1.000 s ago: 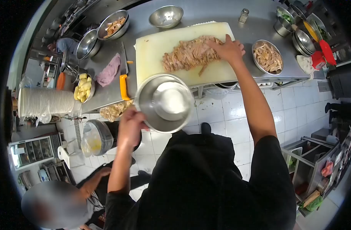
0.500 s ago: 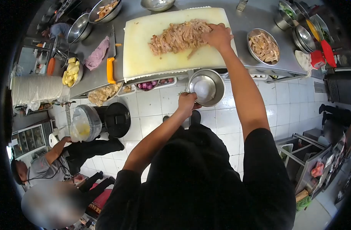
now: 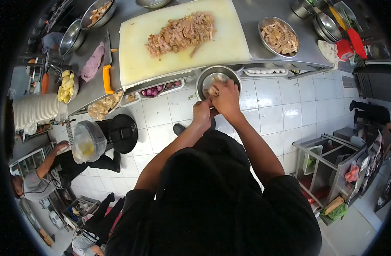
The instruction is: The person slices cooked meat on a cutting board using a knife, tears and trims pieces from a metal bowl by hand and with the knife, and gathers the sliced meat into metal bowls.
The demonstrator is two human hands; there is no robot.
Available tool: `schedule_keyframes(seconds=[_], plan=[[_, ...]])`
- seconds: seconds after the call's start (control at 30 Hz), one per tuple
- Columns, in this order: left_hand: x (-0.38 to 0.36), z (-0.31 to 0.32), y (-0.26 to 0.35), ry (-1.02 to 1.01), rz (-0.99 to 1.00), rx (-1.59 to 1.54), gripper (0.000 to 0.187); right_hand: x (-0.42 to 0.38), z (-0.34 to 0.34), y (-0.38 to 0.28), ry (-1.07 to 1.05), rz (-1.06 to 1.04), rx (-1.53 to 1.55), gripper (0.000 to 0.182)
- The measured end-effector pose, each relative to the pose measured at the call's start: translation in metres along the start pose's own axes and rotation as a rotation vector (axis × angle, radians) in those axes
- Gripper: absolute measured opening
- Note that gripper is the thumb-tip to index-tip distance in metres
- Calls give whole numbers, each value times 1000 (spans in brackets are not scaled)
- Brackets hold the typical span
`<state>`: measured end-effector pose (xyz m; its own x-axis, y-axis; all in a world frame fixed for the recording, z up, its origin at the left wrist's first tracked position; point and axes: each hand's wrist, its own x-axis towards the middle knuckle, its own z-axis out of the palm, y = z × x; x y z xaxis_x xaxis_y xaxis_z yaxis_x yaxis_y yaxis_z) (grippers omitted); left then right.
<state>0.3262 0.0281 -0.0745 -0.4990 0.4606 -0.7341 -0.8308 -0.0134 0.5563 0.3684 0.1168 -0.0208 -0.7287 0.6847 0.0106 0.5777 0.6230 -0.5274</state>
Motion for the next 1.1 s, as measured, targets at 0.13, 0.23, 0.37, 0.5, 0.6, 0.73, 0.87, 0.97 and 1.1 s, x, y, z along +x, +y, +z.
schedule_keyframes(seconds=[0.13, 0.23, 0.37, 0.5, 0.6, 0.73, 0.87, 0.97, 1.1], plan=[[-5, -1, 11, 58, -43, 24, 25, 29, -27, -8, 84, -35, 156, 25], [-13, -2, 17, 76, -43, -4, 27, 94, -47, -27, 294, -196, 181, 44], [-4, -11, 12, 74, -61, -43, 31, 203, -41, -48, 152, -189, 65, 85], [-8, -11, 17, 94, -72, -27, 35, 247, -25, -61, -85, -187, -91, 97], [0, -11, 15, 107, -50, -74, 35, 251, -24, -60, -245, -174, -114, 94], [10, 0, 23, 101, -17, -149, 35, 245, -21, -44, -221, -176, -73, 83], [22, 2, 14, 70, -7, -199, 33, 221, -32, -35, -230, -170, -18, 75], [13, 1, 16, 98, -19, -205, 34, 185, -47, -32, -258, -122, 18, 73], [12, -5, 10, 177, -5, -211, 31, 124, -47, -34, -200, -158, 6, 70]])
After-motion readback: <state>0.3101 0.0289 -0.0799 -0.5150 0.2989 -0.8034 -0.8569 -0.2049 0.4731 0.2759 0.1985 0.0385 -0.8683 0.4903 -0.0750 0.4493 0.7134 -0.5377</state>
